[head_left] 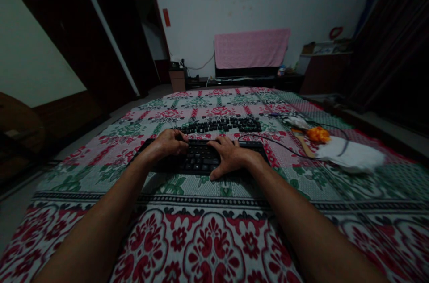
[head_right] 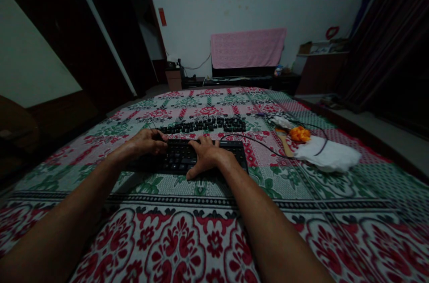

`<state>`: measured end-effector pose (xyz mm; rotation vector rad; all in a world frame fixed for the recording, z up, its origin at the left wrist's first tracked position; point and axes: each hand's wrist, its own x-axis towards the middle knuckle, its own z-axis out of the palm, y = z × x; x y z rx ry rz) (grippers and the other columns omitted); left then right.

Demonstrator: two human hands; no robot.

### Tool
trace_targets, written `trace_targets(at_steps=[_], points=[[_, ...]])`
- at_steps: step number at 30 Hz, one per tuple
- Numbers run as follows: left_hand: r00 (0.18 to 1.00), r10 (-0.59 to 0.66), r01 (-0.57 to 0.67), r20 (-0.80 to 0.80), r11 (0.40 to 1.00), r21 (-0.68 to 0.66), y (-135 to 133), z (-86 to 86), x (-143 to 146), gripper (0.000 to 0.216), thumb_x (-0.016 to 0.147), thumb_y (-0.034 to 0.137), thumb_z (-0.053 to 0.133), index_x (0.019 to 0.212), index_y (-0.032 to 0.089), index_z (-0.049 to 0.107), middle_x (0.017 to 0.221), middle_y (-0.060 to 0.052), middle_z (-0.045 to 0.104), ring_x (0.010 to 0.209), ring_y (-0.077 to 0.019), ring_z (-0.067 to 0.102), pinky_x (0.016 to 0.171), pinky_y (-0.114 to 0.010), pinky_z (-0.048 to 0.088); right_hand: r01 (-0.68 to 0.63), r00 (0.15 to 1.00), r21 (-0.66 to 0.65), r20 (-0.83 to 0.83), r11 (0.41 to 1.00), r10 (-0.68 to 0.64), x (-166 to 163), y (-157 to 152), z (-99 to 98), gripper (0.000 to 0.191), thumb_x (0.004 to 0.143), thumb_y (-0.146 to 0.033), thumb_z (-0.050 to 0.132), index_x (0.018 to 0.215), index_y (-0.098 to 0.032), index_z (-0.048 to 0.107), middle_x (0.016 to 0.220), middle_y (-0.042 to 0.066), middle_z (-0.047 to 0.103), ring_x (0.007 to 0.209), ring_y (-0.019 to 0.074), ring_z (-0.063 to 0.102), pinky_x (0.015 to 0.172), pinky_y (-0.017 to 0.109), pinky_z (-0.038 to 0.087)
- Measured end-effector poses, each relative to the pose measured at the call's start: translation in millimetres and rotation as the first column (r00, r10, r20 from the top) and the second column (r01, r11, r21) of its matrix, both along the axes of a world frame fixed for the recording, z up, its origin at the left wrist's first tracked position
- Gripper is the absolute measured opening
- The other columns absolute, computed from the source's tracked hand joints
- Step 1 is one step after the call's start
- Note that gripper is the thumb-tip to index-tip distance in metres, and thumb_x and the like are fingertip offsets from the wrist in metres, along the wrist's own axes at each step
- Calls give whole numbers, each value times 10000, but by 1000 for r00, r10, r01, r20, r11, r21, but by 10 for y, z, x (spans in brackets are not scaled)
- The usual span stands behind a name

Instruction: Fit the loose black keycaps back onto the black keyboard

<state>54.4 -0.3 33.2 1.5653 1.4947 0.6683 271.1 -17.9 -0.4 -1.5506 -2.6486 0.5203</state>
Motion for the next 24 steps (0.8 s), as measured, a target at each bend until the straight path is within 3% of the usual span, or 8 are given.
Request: trace_targets(at_steps=[9,13,16,18,24], points=[[997,-56,56,48,998,-4,7,-18,-36,261,555,162,644,785,151,520,504,49,554,413,-78,472,434,-187,350,10,1000,-38,6,999,-9,5,23,-19,1153,433,-673,686,1403,-282,201,1453,132,132,1337,388,53,1035,604,76],[989,13,4,-149,993,115,21,-44,18,209,573,159,611,772,155,548,505,47,554,447,-97,505,443,-191,354,8,1000,-44,3,999,-8,10,30,-27,1156,437,-674,684,1406,-274,197,1459,135,120,1340,388,37,1038,601,66],[930,59,42,-362,963,266,27,-46,34,172,587,177,589,759,164,582,553,32,593,503,-112,539,472,-197,357,8,1000,-49,0,999,-8,10,19,-11,1153,445,-671,683,1408,-267,195,1459,134,118,1340,384,42,1039,597,64],[909,70,66,-411,949,307,46,-45,2,173,601,198,580,771,168,594,582,24,609,524,-120,550,485,-203,362,7,1000,-48,-4,999,-7,9,8,3,1145,450,-668,682,1407,-266,199,1455,133,133,1338,382,54,1040,595,65],[975,-2,63,-223,961,270,122,-67,-118,225,614,270,612,808,166,565,566,28,596,521,-127,555,498,-212,382,9,1000,-51,0,999,-9,7,2,10,1143,455,-663,682,1407,-259,194,1458,141,115,1337,379,55,1040,590,62]])
